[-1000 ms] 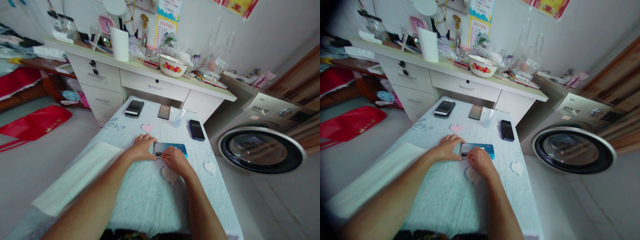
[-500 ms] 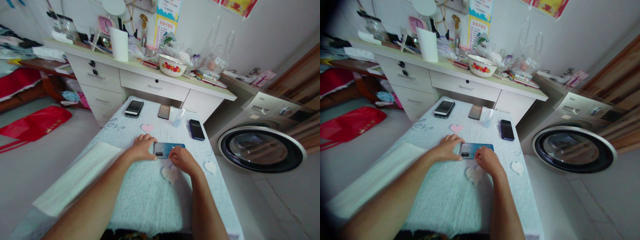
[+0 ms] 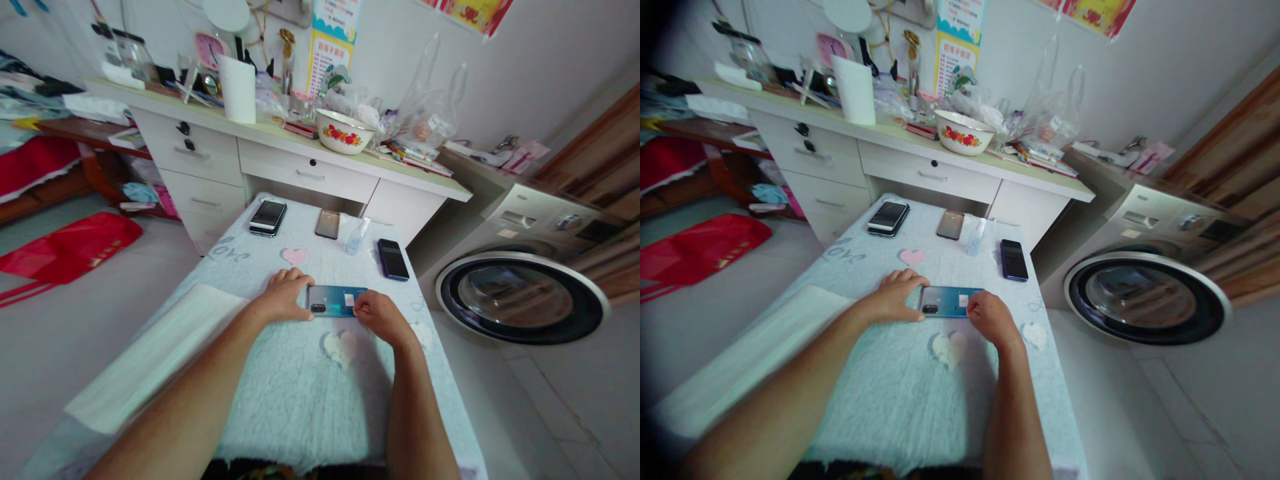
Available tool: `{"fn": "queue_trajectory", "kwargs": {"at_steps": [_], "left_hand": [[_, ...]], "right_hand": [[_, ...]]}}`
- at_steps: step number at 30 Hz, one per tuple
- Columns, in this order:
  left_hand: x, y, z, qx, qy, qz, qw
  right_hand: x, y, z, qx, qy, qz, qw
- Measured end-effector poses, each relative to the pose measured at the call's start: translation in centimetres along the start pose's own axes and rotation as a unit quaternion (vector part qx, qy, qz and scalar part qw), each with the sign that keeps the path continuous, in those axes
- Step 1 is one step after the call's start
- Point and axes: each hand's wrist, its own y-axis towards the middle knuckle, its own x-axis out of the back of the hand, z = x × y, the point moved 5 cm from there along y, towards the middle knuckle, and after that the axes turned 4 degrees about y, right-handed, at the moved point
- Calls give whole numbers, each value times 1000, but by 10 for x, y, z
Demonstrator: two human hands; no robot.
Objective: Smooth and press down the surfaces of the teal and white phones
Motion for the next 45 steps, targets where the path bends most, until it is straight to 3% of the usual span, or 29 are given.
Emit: {"fn": "queue_trajectory", "kwargs": {"at_steps": [11, 26, 45], "left_hand": [[1, 0, -1, 1, -2, 0, 1000], [-3, 1, 1, -6, 4, -11, 1000], [3, -1, -4, 11, 7, 5, 1000]], "right_hand": [[-8, 4, -1, 21, 4, -14, 1000], [-33, 9, 30, 106, 37, -33, 993], [-44, 16, 40, 63, -1, -59, 996]]}}
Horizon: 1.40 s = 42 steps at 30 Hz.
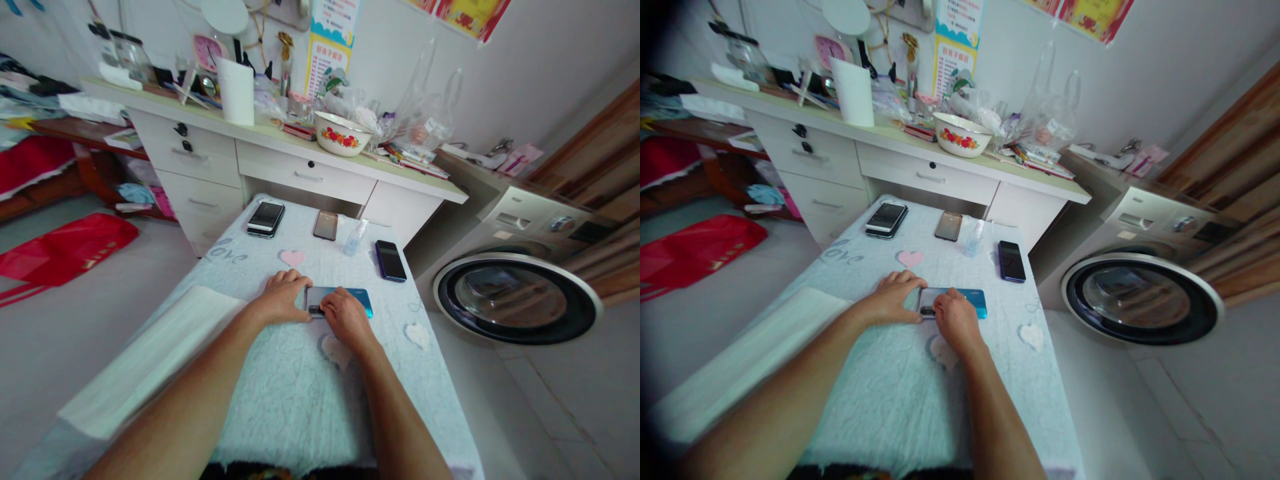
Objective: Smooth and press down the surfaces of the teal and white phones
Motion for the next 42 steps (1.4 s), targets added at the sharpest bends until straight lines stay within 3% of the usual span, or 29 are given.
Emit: {"fn": "queue_trajectory", "kwargs": {"at_steps": [13, 30, 42], "left_hand": [[0, -1, 0, -1, -5, -1, 1000], [-1, 1, 1, -2, -5, -2, 1000], [-1, 0, 1, 2, -2, 0, 1000]], "right_hand": [[3, -5, 2, 52, 38, 36, 997], [-1, 1, 0, 3, 5, -8, 1000], [-1, -1, 0, 29, 28, 9, 999]]}}
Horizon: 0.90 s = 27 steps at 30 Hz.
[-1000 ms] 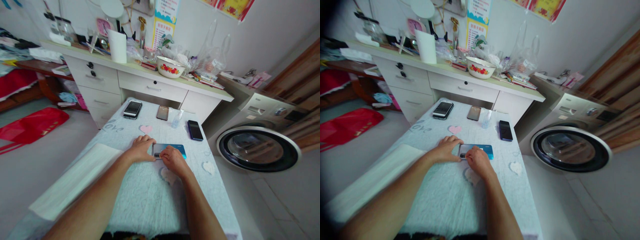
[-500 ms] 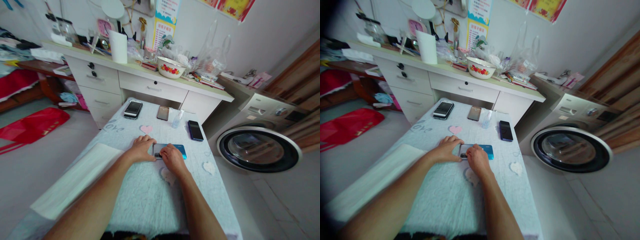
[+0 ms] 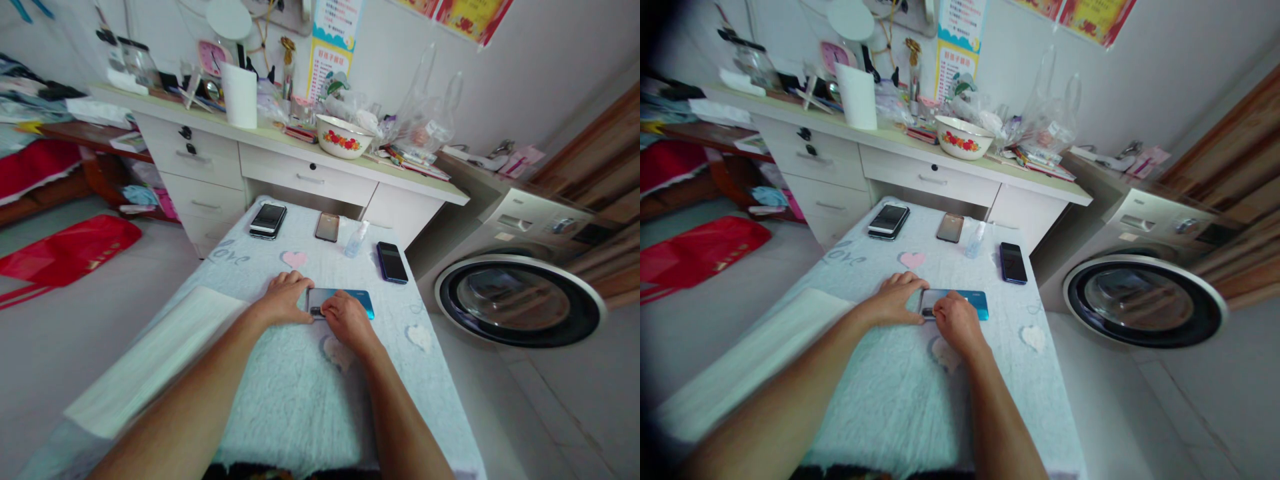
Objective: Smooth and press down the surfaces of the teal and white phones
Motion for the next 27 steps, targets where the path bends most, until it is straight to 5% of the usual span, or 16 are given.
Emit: {"fn": "queue_trajectory", "kwargs": {"at_steps": [12, 27], "left_hand": [[-1, 1, 1, -3, 2, -7, 1000], [1, 0, -1, -5, -1, -6, 1000]], "right_hand": [[5, -5, 9, 38, 32, 30, 998], [-2, -1, 1, 9, -11, -6, 1000]]}}
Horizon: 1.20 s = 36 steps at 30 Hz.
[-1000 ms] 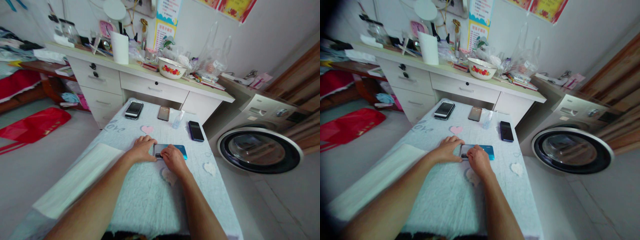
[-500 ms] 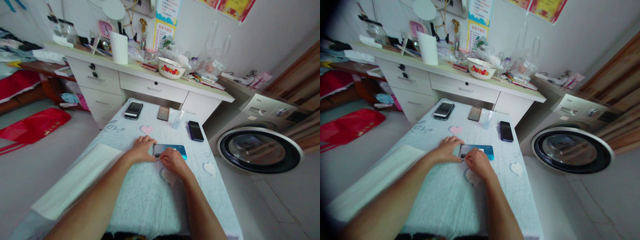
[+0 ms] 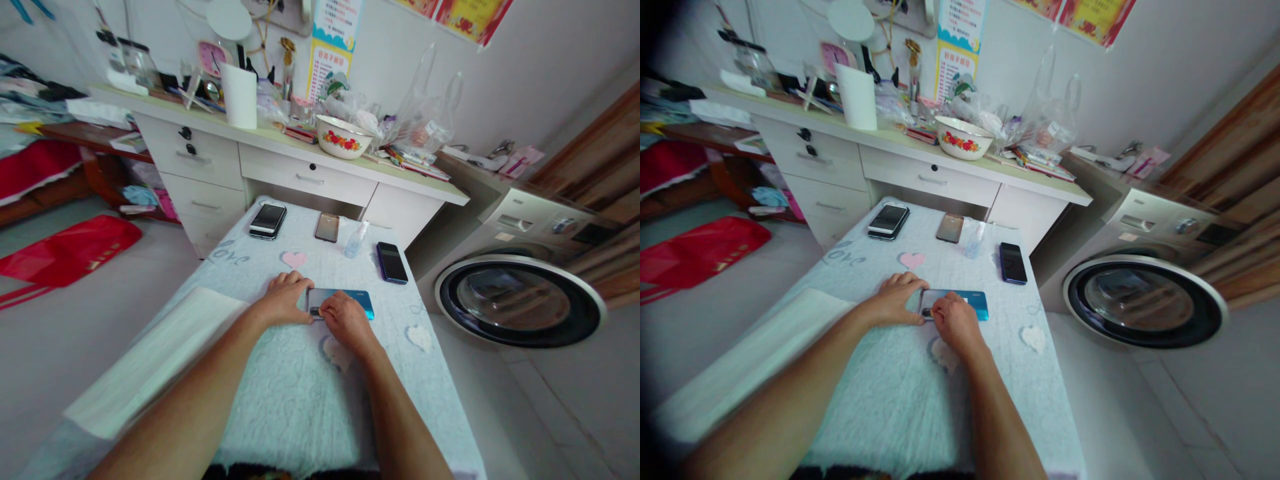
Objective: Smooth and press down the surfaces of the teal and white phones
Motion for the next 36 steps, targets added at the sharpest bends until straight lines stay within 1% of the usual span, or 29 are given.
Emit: {"fn": "queue_trajectory", "kwargs": {"at_steps": [7, 10, 12, 17, 21, 28, 32, 36], "left_hand": [[-1, 1, 1, -2, 4, -1, 1000], [-2, 1, 1, -3, 5, -3, 1000], [-2, 1, 1, -1, 5, -2, 1000], [-2, 1, 1, 0, 3, 1, 1000], [-1, 1, 1, 0, 4, 0, 1000], [-2, 1, 2, 0, 6, -1, 1000], [-1, 1, 1, 0, 4, 1, 1000], [0, 0, 0, 1, 4, 2, 1000]], "right_hand": [[7, 0, -2, -41, -29, -69, 996], [8, 0, -1, -52, -35, -80, 995], [7, 0, 1, -46, -33, -69, 996], [2, 1, 3, -21, -24, -8, 999], [2, 0, 3, -11, -9, 18, 1000], [4, -3, 9, 20, 16, 39, 999], [6, -4, 9, 37, 34, 35, 998], [9, -5, 6, 39, 43, 30, 998]]}}
